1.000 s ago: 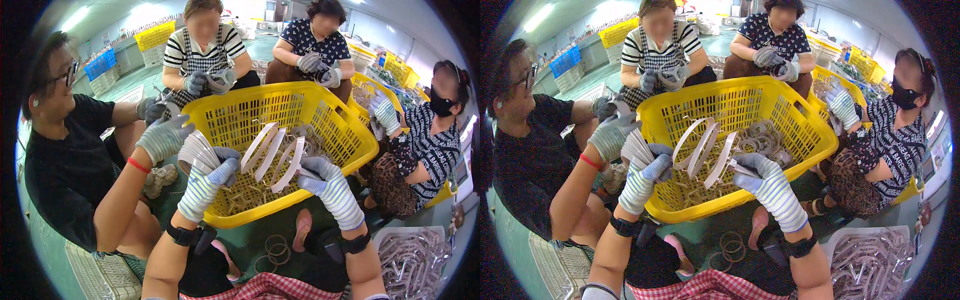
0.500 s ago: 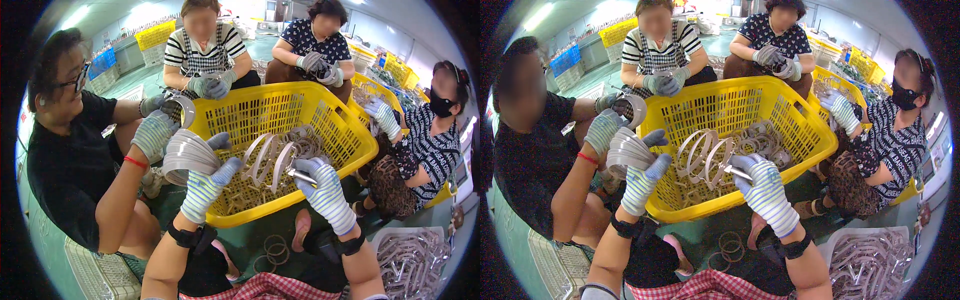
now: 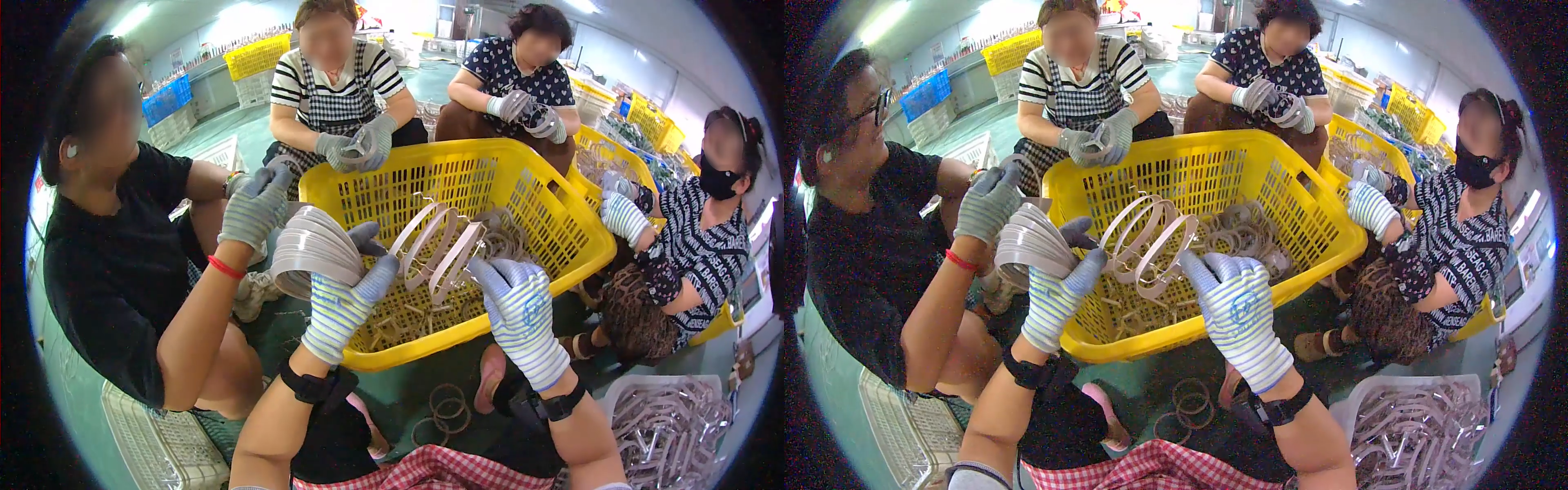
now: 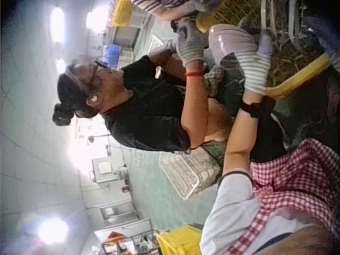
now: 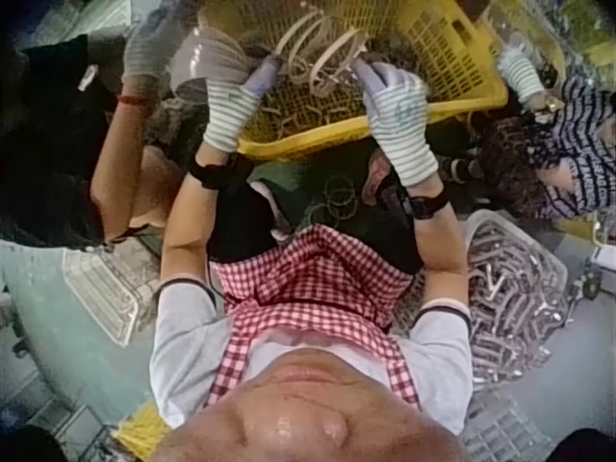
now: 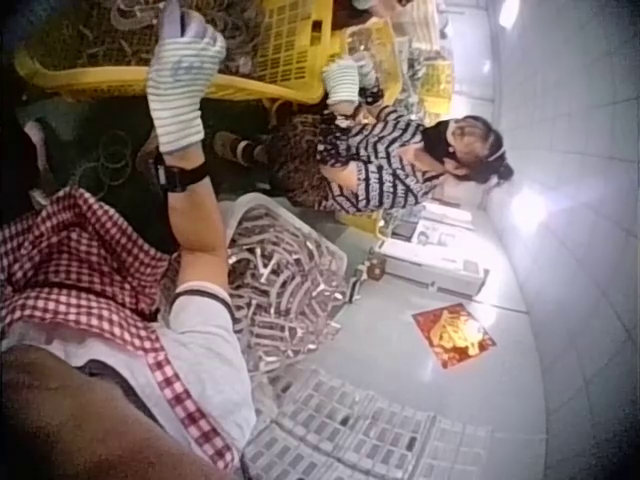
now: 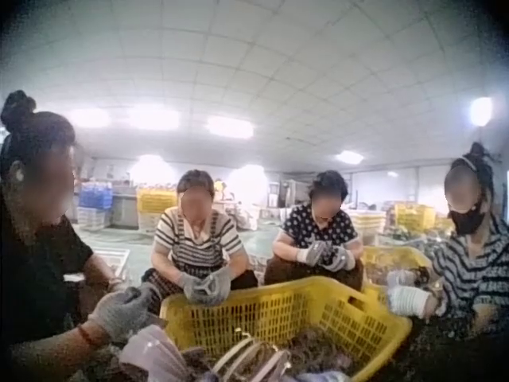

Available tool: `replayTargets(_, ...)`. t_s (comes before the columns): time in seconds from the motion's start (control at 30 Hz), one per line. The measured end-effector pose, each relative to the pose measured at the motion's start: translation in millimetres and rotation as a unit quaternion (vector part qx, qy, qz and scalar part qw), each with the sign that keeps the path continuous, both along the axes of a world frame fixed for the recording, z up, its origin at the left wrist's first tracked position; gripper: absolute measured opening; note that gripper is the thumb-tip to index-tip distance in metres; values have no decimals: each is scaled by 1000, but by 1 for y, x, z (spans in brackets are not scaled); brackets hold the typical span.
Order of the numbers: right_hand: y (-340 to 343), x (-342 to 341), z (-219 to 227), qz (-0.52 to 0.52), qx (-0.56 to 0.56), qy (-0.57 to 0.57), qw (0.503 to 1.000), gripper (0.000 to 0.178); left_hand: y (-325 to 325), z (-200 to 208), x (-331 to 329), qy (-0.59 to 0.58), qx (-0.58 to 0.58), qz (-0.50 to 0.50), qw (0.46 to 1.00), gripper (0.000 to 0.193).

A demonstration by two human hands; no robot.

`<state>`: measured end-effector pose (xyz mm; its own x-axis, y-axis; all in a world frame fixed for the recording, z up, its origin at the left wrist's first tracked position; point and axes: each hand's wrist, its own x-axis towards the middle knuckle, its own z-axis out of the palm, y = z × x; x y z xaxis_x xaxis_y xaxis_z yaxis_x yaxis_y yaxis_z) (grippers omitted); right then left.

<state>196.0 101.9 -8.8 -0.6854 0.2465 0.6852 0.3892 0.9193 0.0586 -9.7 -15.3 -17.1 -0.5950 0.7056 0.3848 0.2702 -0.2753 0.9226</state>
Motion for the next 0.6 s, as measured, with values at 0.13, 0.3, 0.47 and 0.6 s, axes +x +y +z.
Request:
replayTargets(0.13,4,2,-2,9,21,13,1000,38,-3,-2,-5,39,20,-39,998,36)
replayTargets(0.3,-4,4,-12,102,-322,127,933,38,-10,3,-10,107,-110,-49,987,39)
replayTargets(0.47,11,7,-11,133,-319,131,929,38,-9,6,-5,40,-8,-74,996,43)
replayTargets(0.6,5,4,-7,148,-299,99,937,36,-10,8,-2,24,25,-58,998,47)
